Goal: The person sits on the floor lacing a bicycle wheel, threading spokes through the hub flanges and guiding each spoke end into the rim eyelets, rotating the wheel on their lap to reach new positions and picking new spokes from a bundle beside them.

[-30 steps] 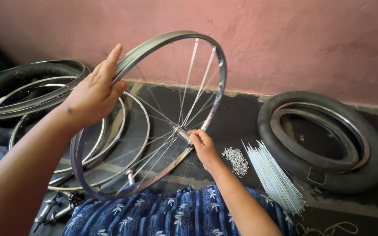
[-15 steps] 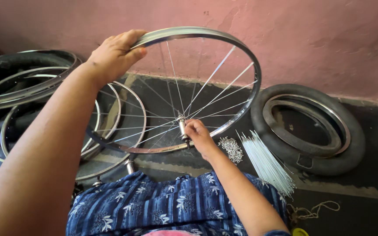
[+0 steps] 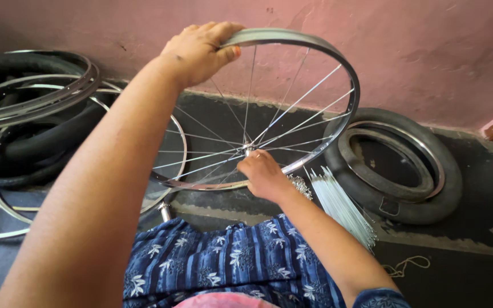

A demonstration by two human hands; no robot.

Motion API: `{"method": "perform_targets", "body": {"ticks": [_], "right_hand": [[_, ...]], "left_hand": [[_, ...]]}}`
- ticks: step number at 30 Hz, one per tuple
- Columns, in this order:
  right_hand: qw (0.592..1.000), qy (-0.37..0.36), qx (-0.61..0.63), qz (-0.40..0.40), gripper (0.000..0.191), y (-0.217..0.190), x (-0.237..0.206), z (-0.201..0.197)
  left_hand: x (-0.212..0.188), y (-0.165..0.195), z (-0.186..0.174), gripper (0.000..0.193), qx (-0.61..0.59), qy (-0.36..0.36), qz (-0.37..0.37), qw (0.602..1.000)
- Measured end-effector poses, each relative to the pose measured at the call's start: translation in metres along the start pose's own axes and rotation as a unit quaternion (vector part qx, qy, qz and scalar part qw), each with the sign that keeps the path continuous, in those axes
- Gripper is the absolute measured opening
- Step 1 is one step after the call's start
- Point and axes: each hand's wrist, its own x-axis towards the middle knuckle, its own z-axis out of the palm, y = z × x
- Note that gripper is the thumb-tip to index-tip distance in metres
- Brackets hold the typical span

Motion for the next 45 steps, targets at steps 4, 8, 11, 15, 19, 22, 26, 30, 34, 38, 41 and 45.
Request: {"method": "perform_targets", "body": {"ticks": [4, 8, 11, 15, 19, 22, 26, 30, 34, 38, 41, 45], "right_hand": [[0.995, 0.012, -0.091, -0.033, 0.015, -0.004, 0.006, 0.013], [0.993, -0.043, -0.111, -0.004, 0.008, -0.004, 0.009, 0.018], [0.997, -0.034, -0.074, 0.007, 0.014, -0.002, 0.009, 0.013], [0.987, -0.067, 0.115, 0.093, 0.013, 0.006, 0.010, 0.003], [0.879, -0.025, 0.435, 0.193, 0.020, 0.012, 0.003, -0.001], [0.813, 0.034, 0.547, 0.194, 0.023, 0.016, 0.002, -0.004], [0.742, 0.128, 0.628, 0.195, 0.024, 0.023, 0.006, -0.008], [0.698, 0.187, 0.659, 0.208, 0.019, 0.033, 0.020, -0.022], [0.744, 0.167, 0.623, 0.174, 0.011, 0.039, 0.035, -0.032], [0.722, 0.152, 0.640, 0.215, 0.010, 0.040, 0.040, -0.030], [0.659, 0.177, 0.700, 0.212, 0.013, 0.041, 0.037, -0.029], [0.607, 0.202, 0.744, 0.194, 0.017, 0.043, 0.029, -0.033]], "left_hand": [[0.001, 0.007, 0.002, 0.047, 0.008, 0.010, 0.012, 1.000], [0.000, 0.011, 0.001, 0.047, 0.006, -0.003, 0.003, 1.000], [0.002, 0.010, 0.002, 0.048, 0.006, -0.010, 0.004, 1.000], [0.004, 0.005, 0.005, 0.052, -0.001, -0.034, -0.027, 0.999], [0.007, -0.002, 0.004, 0.053, -0.014, -0.076, -0.059, 0.995], [0.011, -0.004, 0.003, 0.054, -0.024, -0.090, -0.066, 0.994], [0.015, -0.003, 0.005, 0.055, -0.021, -0.103, -0.092, 0.990], [0.020, 0.001, 0.009, 0.054, -0.018, -0.090, -0.084, 0.992], [0.025, 0.010, 0.014, 0.053, -0.008, -0.076, -0.077, 0.994], [0.032, 0.018, 0.023, 0.052, 0.002, -0.062, -0.059, 0.996], [0.035, 0.022, 0.028, 0.051, 0.011, -0.056, -0.049, 0.997], [0.036, 0.027, 0.031, 0.050, 0.021, -0.056, -0.050, 0.997]]}}
